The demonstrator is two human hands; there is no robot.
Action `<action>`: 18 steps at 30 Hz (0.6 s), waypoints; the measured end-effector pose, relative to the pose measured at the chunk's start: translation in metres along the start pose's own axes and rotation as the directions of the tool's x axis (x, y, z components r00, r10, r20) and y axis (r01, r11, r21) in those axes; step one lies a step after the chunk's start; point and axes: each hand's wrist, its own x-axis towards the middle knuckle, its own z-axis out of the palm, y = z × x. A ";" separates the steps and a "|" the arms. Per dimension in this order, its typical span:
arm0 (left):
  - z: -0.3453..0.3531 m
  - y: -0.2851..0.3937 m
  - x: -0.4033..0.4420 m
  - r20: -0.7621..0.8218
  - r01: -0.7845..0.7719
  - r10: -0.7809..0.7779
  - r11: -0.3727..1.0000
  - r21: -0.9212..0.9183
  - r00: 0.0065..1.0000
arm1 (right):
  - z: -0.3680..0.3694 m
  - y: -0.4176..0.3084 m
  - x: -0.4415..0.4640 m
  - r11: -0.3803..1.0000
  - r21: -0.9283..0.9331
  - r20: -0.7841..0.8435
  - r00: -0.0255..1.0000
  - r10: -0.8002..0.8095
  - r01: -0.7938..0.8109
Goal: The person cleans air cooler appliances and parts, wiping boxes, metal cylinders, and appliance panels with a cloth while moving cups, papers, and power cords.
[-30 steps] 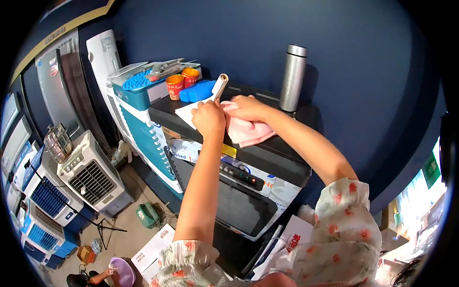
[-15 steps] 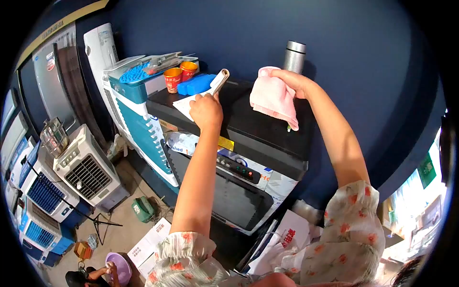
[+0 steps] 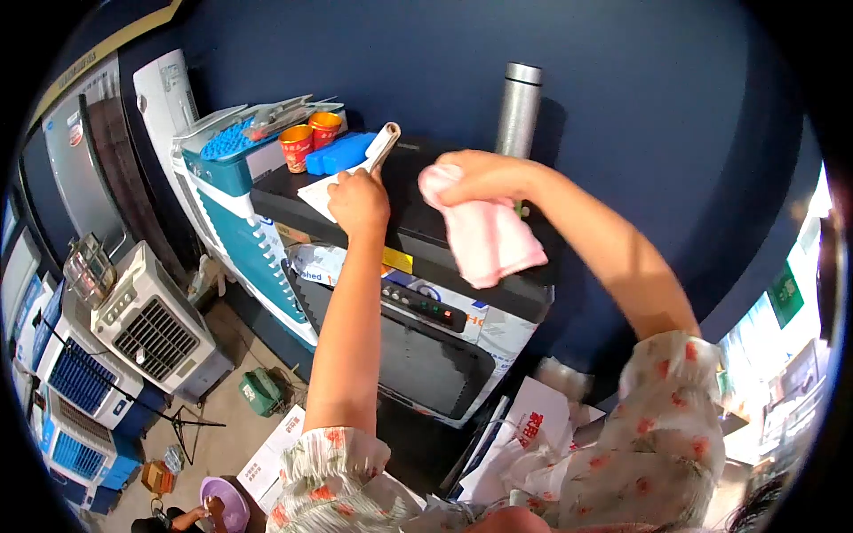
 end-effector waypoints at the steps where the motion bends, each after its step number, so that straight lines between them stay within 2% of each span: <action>1: -0.001 0.000 0.001 0.005 0.004 -0.004 1.000 -0.003 1.000 | 0.008 0.001 0.011 0.995 0.102 -0.082 0.997 -0.007 0.016; 2: -0.001 0.000 0.000 0.013 0.005 -0.005 1.000 -0.005 1.000 | 0.021 0.005 0.024 0.978 0.204 -0.165 0.986 -0.004 0.038; 4: 0.000 -0.001 0.000 0.016 -0.006 0.006 1.000 -0.014 1.000 | 0.058 0.020 0.043 0.957 0.229 -0.181 0.973 -0.140 0.180; 6: 0.002 -0.001 0.002 0.018 0.002 -0.002 1.000 -0.003 1.000 | 0.054 -0.006 0.033 0.997 -0.056 -0.085 0.995 0.052 -0.057; 7: 0.003 -0.003 0.001 0.016 -0.009 0.009 1.000 0.006 1.000 | 0.047 -0.022 0.016 0.988 -0.070 -0.031 0.990 0.134 -0.136; 11: -0.001 0.000 0.000 0.060 -0.010 0.008 1.000 0.028 0.998 | 0.047 -0.015 -0.041 0.925 -0.373 -0.159 0.987 0.016 -0.075; 12: -0.003 0.001 0.001 0.073 -0.005 0.003 1.000 0.027 0.997 | 0.048 -0.010 -0.059 0.926 -0.379 -0.205 0.975 -0.088 0.004; 14: -0.004 0.001 0.001 0.082 -0.005 0.003 1.000 0.027 0.997 | 0.048 -0.011 -0.096 0.889 -0.458 -0.196 0.975 -0.105 0.004; 16: -0.003 0.002 0.001 0.090 -0.009 0.005 0.999 0.045 0.996 | 0.046 -0.020 -0.136 0.928 -0.364 -0.205 0.965 -0.163 0.079; 18: -0.002 0.001 0.000 0.080 -0.026 0.022 0.998 0.053 0.997 | 0.045 -0.012 -0.162 0.914 -0.381 -0.245 0.937 -0.247 0.142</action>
